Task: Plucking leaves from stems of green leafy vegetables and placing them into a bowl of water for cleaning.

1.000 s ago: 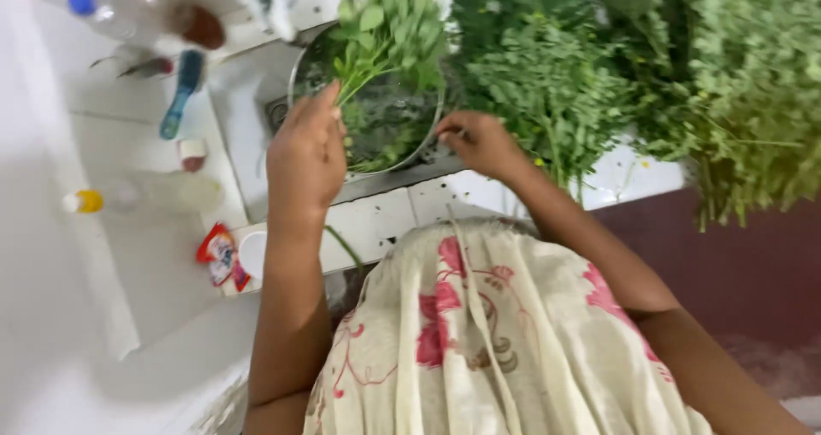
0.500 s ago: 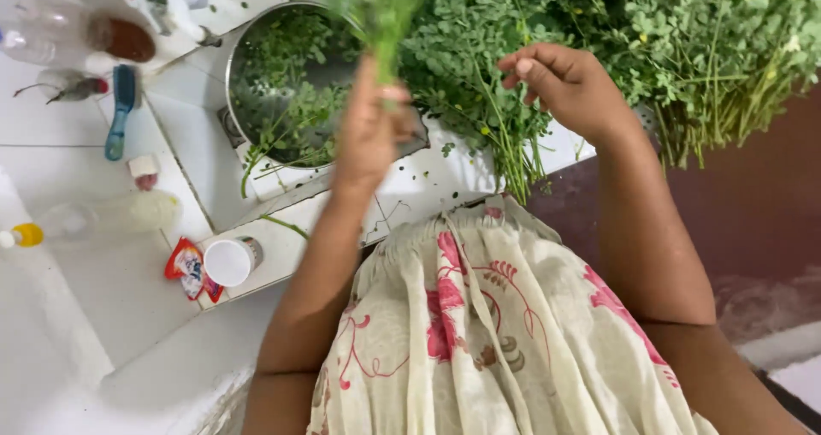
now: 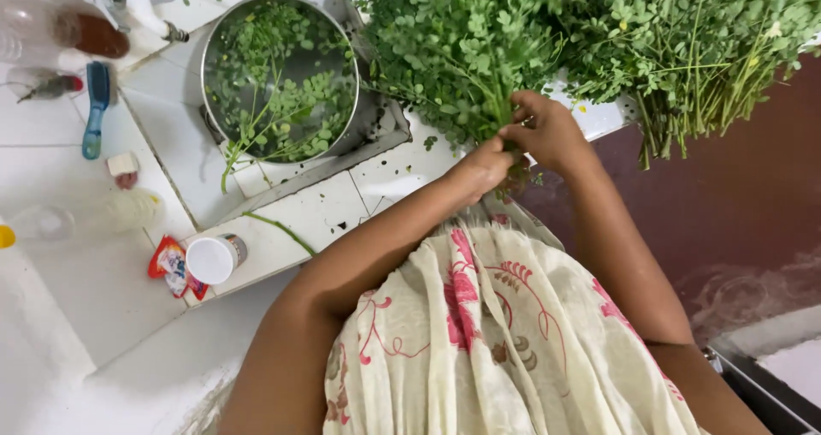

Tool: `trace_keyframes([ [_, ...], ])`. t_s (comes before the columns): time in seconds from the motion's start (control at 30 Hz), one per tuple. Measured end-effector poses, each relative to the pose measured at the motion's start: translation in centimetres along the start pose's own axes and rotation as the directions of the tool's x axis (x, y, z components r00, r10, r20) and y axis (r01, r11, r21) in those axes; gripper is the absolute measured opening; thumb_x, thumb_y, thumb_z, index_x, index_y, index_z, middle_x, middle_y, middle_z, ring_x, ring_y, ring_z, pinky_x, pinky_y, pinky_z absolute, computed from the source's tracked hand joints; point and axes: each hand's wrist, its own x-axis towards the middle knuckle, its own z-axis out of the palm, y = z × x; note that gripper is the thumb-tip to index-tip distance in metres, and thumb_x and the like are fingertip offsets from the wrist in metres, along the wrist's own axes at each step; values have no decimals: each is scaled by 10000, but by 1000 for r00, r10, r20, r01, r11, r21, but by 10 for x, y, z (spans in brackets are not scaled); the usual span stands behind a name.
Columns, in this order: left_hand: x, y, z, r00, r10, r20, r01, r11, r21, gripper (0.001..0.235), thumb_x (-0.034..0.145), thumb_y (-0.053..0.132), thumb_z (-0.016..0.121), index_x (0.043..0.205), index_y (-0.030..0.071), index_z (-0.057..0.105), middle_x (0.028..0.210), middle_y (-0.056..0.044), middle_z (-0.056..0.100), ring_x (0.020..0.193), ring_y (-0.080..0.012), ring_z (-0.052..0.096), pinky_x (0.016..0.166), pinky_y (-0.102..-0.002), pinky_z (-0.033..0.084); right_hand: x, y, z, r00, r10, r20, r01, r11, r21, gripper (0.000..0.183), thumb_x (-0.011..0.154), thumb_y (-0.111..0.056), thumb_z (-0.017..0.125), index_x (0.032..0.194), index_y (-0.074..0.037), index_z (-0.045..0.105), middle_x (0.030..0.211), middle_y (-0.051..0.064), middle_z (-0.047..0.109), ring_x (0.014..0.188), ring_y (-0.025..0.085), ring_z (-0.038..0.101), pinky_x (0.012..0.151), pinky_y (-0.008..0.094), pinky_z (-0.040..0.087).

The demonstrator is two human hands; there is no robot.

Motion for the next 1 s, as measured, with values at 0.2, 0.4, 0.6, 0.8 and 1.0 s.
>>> trace_keyframes([
  [0.2, -8, 18, -44, 970, 125, 208, -242, 528, 814, 459, 950, 444, 529, 1161, 75, 704, 1017, -216, 760, 1063, -438, 708, 900, -544, 573, 16, 63, 14, 993, -106, -44, 75, 895, -440, 604, 868, -220, 840, 1419, -93, 627, 1043, 70, 739, 960, 326, 730, 799, 487, 587],
  [0.4, -41, 23, -150, 906, 416, 83, -349, 620, 702, 250, 1025, 284, 566, 1211, 204, 713, 1170, -135, 750, 1184, -383, 666, 1031, -514, 515, 3, 61, 18, 970, -235, -60, 196, 905, -376, 645, 879, -44, 790, 1479, 31, 563, 1156, 214, 611, 932, 450, 696, 829, 560, 558],
  [0.6, -126, 54, -375, 669, 691, -275, 74, 307, 949, 377, 953, 18, 579, 1291, 88, 730, 1158, -269, 692, 1121, -535, 616, 973, -648, 505, 8, 74, 1, 912, -354, -210, 263, 893, -365, 569, 882, -21, 862, 1410, 56, 664, 1097, 225, 611, 779, 419, 701, 656, 432, 563],
  [0.8, -179, 55, -395, 622, 730, -285, 497, -85, 864, 524, 788, 59, 652, 1238, 307, 758, 1116, -128, 518, 943, -426, 478, 716, -543, 454, -7, 21, -10, 853, -473, -223, 336, 823, -458, 317, 1042, -42, 761, 1346, 24, 696, 1201, 248, 576, 694, 332, 625, 670, 505, 519],
  [1.0, -177, 67, -387, 607, 795, -26, 446, -313, 838, 114, 813, 119, 704, 917, 146, 744, 1022, -112, 513, 934, -372, 474, 840, -519, 411, -11, -45, 8, 826, -509, -240, 383, 821, -423, 244, 1076, 30, 715, 1314, 80, 697, 1231, 266, 554, 922, 380, 613, 768, 486, 599],
])
